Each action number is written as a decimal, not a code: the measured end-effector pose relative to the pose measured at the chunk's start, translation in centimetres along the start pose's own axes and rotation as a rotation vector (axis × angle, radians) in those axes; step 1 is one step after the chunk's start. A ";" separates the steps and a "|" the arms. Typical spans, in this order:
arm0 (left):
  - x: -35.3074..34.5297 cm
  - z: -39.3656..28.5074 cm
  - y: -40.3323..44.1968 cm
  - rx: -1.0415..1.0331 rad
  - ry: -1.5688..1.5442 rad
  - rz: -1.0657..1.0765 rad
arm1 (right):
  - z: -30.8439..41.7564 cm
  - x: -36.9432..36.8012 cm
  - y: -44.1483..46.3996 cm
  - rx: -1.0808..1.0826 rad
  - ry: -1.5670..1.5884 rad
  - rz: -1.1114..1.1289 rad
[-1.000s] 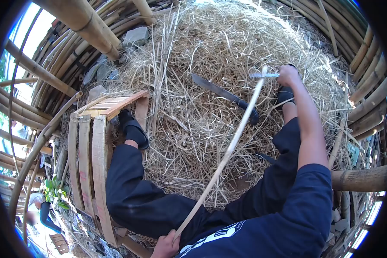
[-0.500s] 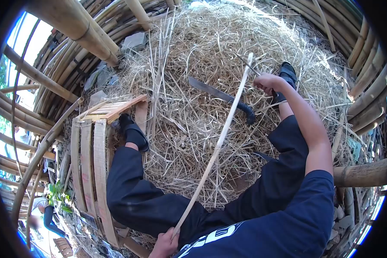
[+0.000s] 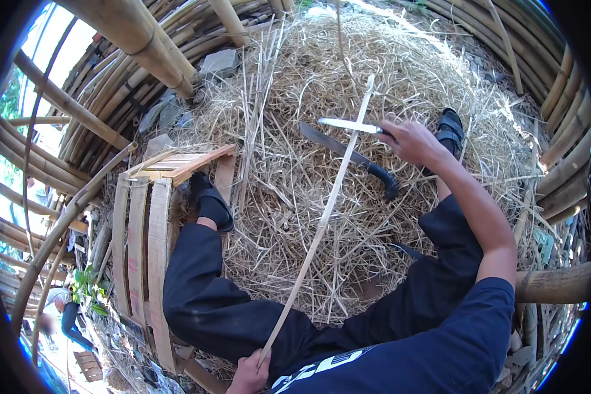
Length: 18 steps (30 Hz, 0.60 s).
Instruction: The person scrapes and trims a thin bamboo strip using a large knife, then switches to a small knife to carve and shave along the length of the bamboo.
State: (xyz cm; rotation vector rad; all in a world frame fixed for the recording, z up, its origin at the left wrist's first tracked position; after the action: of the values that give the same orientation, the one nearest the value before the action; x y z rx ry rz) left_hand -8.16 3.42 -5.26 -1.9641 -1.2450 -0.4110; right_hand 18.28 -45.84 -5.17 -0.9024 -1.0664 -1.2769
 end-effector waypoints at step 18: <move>-0.1 0.4 -0.1 -0.017 0.024 0.024 | -1.8 -2.5 1.3 -0.104 0.067 0.096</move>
State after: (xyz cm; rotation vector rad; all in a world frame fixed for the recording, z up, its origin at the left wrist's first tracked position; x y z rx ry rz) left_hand -8.34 3.70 -5.51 -1.9810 -1.2058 -0.4337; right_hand 19.77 -46.68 -7.99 -0.9709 -0.9004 -1.2829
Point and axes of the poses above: each hand's wrist, its own y-axis towards the middle knuckle, its own x-axis out of the back of the hand, z = x × y, the point moved 3 cm from there along y, towards the middle knuckle, and after that the axes turned 2 degrees about y, right-handed, at the moved point
